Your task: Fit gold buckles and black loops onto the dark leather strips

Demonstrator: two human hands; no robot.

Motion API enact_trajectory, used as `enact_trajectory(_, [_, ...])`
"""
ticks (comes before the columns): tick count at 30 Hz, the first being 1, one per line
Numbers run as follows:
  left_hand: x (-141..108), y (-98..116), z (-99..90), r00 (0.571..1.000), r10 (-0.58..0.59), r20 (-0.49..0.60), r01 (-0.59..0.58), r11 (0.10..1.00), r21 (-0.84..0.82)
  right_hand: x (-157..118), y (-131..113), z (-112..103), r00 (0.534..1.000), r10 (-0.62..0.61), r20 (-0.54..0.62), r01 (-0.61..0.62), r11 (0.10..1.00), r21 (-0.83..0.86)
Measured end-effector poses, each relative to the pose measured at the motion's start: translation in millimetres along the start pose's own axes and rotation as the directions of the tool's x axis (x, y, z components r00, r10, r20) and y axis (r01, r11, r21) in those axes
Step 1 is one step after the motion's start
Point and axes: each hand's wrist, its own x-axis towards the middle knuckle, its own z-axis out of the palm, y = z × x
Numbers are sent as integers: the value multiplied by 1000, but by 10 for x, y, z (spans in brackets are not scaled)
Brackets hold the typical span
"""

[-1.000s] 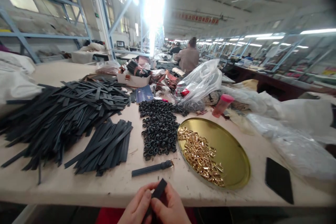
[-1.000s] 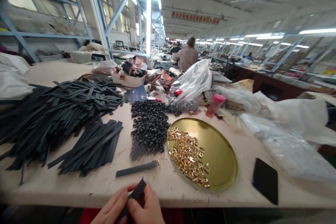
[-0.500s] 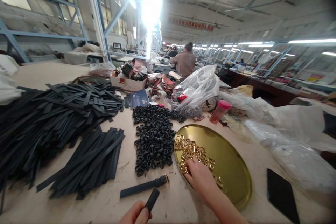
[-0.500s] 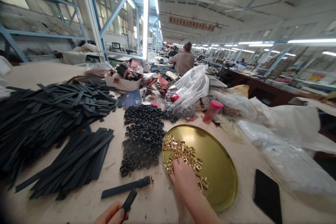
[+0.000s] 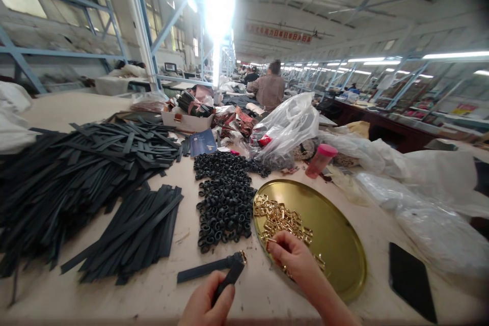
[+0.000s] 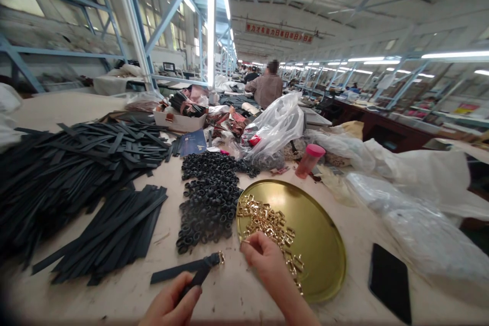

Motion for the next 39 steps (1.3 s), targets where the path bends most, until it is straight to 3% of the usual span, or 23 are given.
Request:
enact_trajectory(2, [-7, 125, 18, 999, 30, -18, -31, 999, -10, -139, -131, 218, 992, 79, 98, -113, 904, 413])
enact_trajectory(3, [-21, 169, 28, 998, 57, -27, -58, 998, -14, -208, -180, 347, 987, 97, 129, -152, 831, 535])
enact_trajectory(6, [-109, 213, 50, 987, 133, -95, -136, 990, -30, -370, -222, 738, 978, 127, 164, -206, 667, 716])
enact_trajectory(8, [-198, 195, 42, 977, 144, -157, -151, 988, -34, -434, -180, 937, 974, 152, 170, -227, 622, 750])
enact_trajectory(11, [-306, 155, -34, 964, 146, -223, -150, 989, -4, -499, -113, 1056, 983, 97, 158, -178, 733, 657])
enact_trajectory(14, [-332, 109, -147, 947, 159, -279, -166, 986, 0, -579, -121, 990, 974, -105, 200, 5, 895, 445])
enact_trajectory(17, [-317, 41, -193, 959, 86, -270, -109, 991, -72, -658, -160, 890, 943, -264, 201, 183, 919, 348])
enact_trajectory(19, [-324, -2, -172, 985, -24, -170, -5, 986, -167, -685, -158, 863, 944, -277, 178, 210, 923, 323])
enact_trajectory(22, [-375, -44, -135, 990, -141, 3, 137, 958, -251, -681, -111, 880, 957, -173, 231, 86, 935, 345])
enact_trajectory(24, [-419, -70, -147, 990, -131, 54, 140, 957, -253, -661, -87, 906, 969, -68, 237, -48, 890, 454])
enact_trajectory(28, [-472, -154, -214, 996, -86, 24, 89, 981, -174, -643, -141, 952, 967, 154, 205, -256, 616, 745])
enact_trajectory(31, [-501, -168, -225, 998, -56, -18, 55, 998, -32, -659, -203, 1009, 941, 260, 218, -319, 460, 829])
enact_trajectory(39, [-534, -9, -296, 996, 81, 25, -84, 965, 250, -609, -116, 1118, 905, 320, 282, -400, 405, 822])
